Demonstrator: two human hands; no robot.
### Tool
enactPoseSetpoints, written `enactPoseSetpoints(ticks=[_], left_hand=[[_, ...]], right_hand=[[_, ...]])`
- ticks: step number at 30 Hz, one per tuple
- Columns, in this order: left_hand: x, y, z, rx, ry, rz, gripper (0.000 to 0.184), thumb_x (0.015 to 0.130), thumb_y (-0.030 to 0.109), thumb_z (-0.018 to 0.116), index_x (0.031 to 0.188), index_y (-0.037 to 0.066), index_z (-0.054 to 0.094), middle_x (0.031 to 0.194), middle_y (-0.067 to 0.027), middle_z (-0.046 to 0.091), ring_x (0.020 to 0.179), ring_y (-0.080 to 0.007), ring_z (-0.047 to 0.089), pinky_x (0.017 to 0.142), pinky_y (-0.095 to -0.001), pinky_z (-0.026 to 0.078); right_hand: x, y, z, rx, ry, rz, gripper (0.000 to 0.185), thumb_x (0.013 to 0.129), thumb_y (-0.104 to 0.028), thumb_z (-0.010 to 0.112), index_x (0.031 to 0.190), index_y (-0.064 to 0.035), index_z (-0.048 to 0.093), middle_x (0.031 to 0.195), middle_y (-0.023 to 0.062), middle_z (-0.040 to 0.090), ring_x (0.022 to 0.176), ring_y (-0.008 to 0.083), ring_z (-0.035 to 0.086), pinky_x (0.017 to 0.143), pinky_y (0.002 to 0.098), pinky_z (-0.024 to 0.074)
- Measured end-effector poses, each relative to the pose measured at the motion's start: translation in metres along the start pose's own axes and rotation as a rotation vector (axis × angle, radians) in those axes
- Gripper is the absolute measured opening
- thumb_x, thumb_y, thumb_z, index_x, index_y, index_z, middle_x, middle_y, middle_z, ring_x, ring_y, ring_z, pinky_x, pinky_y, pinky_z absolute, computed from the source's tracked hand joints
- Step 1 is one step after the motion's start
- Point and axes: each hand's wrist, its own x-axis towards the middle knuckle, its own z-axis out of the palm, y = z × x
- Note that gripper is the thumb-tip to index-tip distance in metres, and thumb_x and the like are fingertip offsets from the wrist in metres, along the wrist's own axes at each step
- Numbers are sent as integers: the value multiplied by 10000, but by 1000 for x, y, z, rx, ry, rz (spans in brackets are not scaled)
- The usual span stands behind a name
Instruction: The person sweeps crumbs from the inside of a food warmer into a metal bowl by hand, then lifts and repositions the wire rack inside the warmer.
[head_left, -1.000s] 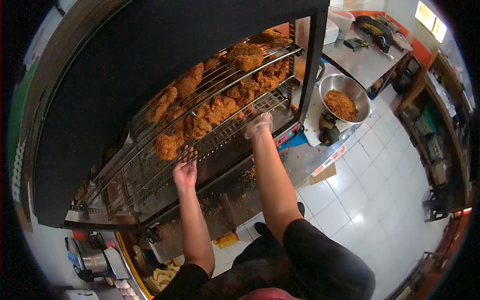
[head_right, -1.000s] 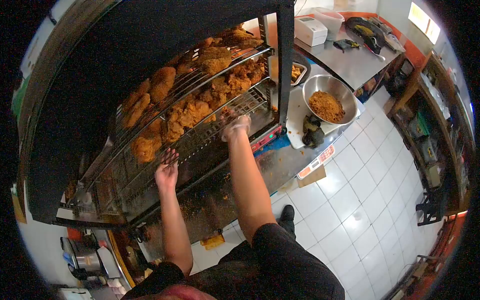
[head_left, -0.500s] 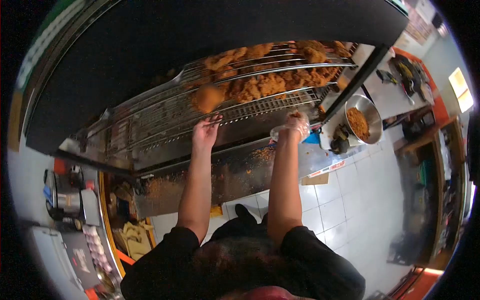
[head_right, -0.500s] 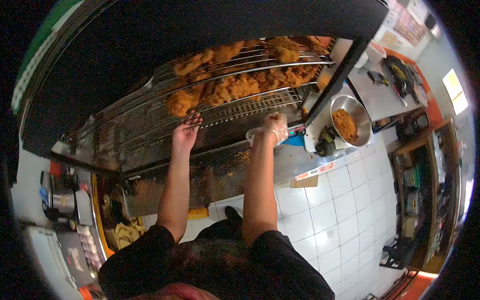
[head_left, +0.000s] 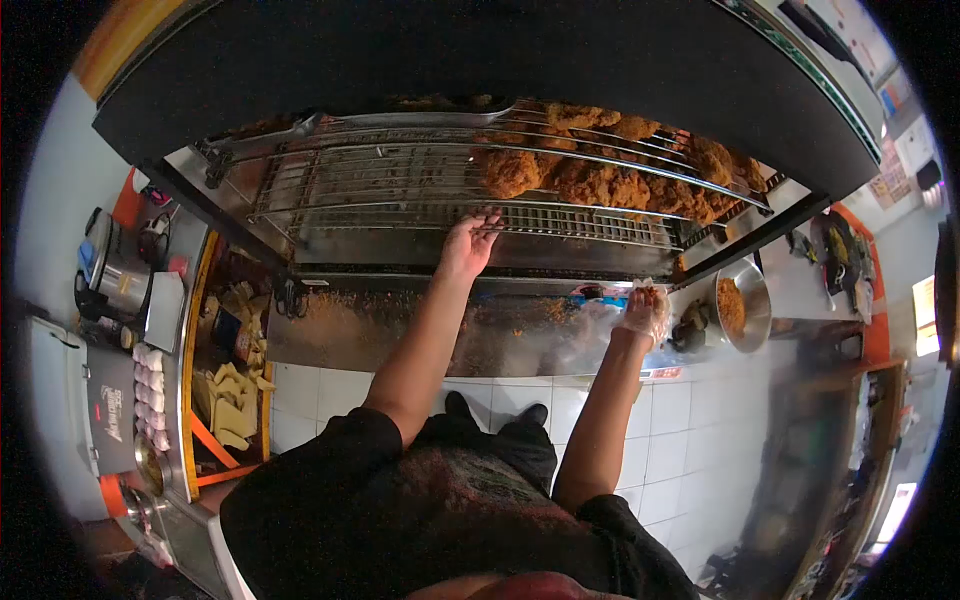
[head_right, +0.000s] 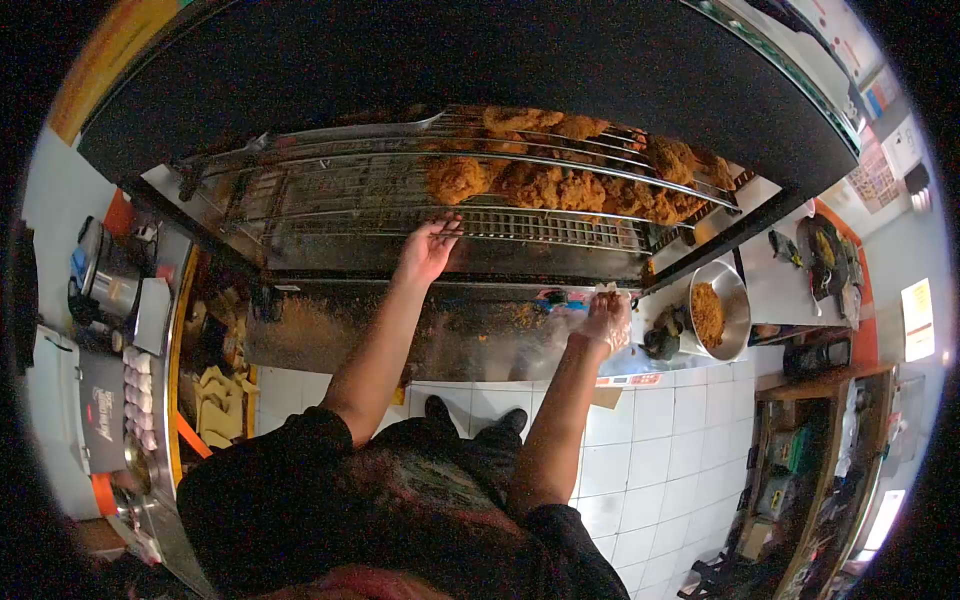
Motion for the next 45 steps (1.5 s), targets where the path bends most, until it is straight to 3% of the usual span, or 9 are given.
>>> enactPoseSetpoints(ticks=[13,18,22,25,29,38,42,44,45], left_hand=[[-9,-1,-10,43,67,1,125,853,-20,490,952,10,561,957,-88,603,938,-229,590,879,-374,488],[-103,17,9,89,-37,-167,453,899,91,523,1316,2,370,1336,-160,428,1241,-265,426,1066,-396,329],[-225,14,-15,835,-103,-379,639,913,224,527,1420,0,209,1454,-153,287,1325,-236,317,1080,-351,260],[-293,8,-234,1769,-562,-539,605,907,247,541,1415,52,276,1464,-135,279,1333,-231,298,1089,-357,224],[-344,48,-258,1656,52,-1064,609,901,246,550,1413,55,282,1463,-136,281,1337,-229,289,1085,-353,227],[-343,6,-222,1578,387,-930,619,887,241,572,1410,60,296,1459,-137,284,1345,-224,269,1077,-346,235],[-349,-71,-183,1546,396,-800,623,880,239,582,1408,62,302,1458,-138,285,1348,-221,260,1074,-342,238],[-357,-112,-155,1529,372,-716,625,877,238,587,1407,63,305,1457,-138,285,1350,-220,255,1072,-340,240],[-360,-132,-140,1517,364,-673,626,876,238,589,1407,64,307,1457,-138,286,1351,-220,253,1071,-339,240]], right_hand=[[-2,9,-31,2,-72,117,93,794,-136,612,774,-52,577,745,62,593,649,176,555,589,275,482],[4,-1,-56,-81,-158,118,97,787,-144,619,774,-59,574,753,51,575,674,176,542,674,270,481],[-14,-17,-79,-136,-24,54,117,789,-151,622,807,-41,586,746,45,563,654,138,531,630,241,460],[-17,-33,-116,-223,9,-3,104,801,-105,618,857,-24,585,747,60,571,649,152,551,586,250,463],[-12,-45,-159,-122,127,50,95,807,-67,606,883,-21,574,739,69,572,611,173,555,550,259,462],[72,-75,-175,6,-74,84,169,829,-133,596,949,-25,547,746,68,554,611,177,544,530,267,435],[127,-145,-144,-618,-10,-323,303,823,-217,638,1038,-13,574,814,90,594,679,183,561,603,272,447],[130,-217,-100,-568,-101,-458,392,829,-314,611,1068,-4,602,915,118,653,782,206,624,715,304,483],[169,-229,-114,-1148,-80,-981,349,811,-315,625,1066,-76,633,996,120,664,810,209,628,738,326,483]])
